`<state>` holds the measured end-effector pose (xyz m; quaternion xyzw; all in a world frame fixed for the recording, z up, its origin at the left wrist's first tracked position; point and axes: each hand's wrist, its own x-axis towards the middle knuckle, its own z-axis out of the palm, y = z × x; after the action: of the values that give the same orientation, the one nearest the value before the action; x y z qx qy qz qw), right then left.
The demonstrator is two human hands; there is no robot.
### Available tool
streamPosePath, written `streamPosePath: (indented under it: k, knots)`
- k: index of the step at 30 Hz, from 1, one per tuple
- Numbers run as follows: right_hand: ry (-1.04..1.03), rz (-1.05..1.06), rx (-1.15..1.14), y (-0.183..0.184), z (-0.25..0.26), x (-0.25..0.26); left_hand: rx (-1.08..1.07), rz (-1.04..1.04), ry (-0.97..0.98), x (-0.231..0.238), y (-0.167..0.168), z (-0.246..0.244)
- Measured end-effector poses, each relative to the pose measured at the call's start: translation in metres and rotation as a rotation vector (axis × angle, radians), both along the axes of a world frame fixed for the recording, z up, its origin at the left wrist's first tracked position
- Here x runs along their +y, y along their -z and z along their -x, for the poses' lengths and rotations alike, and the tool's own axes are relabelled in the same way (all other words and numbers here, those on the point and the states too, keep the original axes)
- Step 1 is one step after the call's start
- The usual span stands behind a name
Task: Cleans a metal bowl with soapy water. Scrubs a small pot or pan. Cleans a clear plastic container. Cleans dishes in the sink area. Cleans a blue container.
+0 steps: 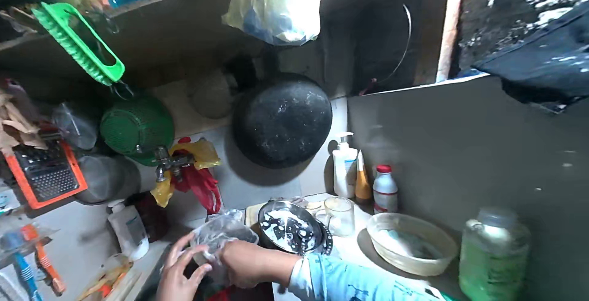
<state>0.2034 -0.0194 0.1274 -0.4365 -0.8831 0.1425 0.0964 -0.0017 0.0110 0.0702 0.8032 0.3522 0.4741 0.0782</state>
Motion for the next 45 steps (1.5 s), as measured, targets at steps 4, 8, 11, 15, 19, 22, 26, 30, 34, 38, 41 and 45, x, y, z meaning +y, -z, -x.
streamPosePath:
  k: [4,8,11,15,19,22,26,30,34,38,41,45]
  knots:
    - [-0.014,-0.138,-0.091,0.008,0.006,0.000,-0.700,0.655,0.066,-0.020,0.015,-0.020]
    - [-0.151,-0.368,-0.145,0.028,0.017,0.005,-1.026,0.995,0.094,-0.021,-0.002,-0.045]
    - [-0.092,-0.504,-0.164,0.032,0.008,0.018,-1.084,0.933,-0.061,-0.015,-0.008,-0.049]
    - [0.165,-0.434,-0.401,0.019,0.007,0.029,-1.014,0.828,-0.149,-0.014,-0.011,-0.053]
    - [0.264,-0.115,-0.250,0.017,0.040,0.011,-1.092,0.774,-0.221,-0.007,-0.009,-0.064]
    - [0.229,0.025,-0.045,0.021,0.057,0.000,-1.064,0.703,-0.237,-0.008,-0.002,-0.069]
    - [0.205,0.064,0.233,0.022,0.054,0.004,-1.002,0.739,-0.192,-0.009,0.010,-0.067]
    - [0.187,-0.182,0.265,0.029,0.057,-0.001,-0.896,0.685,-0.162,-0.009,-0.002,-0.058]
    - [-0.122,-0.635,0.201,0.062,0.030,0.023,-0.898,0.686,-0.164,-0.008,-0.018,-0.040]
    - [-0.055,-0.521,-0.050,0.051,0.004,0.043,-0.843,0.747,-0.177,-0.005,-0.022,-0.031]
    - [0.058,-0.277,-0.019,0.036,0.017,0.038,-0.800,0.664,-0.151,-0.004,-0.024,-0.040]
    - [0.183,-0.164,0.250,0.019,0.050,0.015,-0.931,0.545,-0.158,-0.012,-0.011,-0.064]
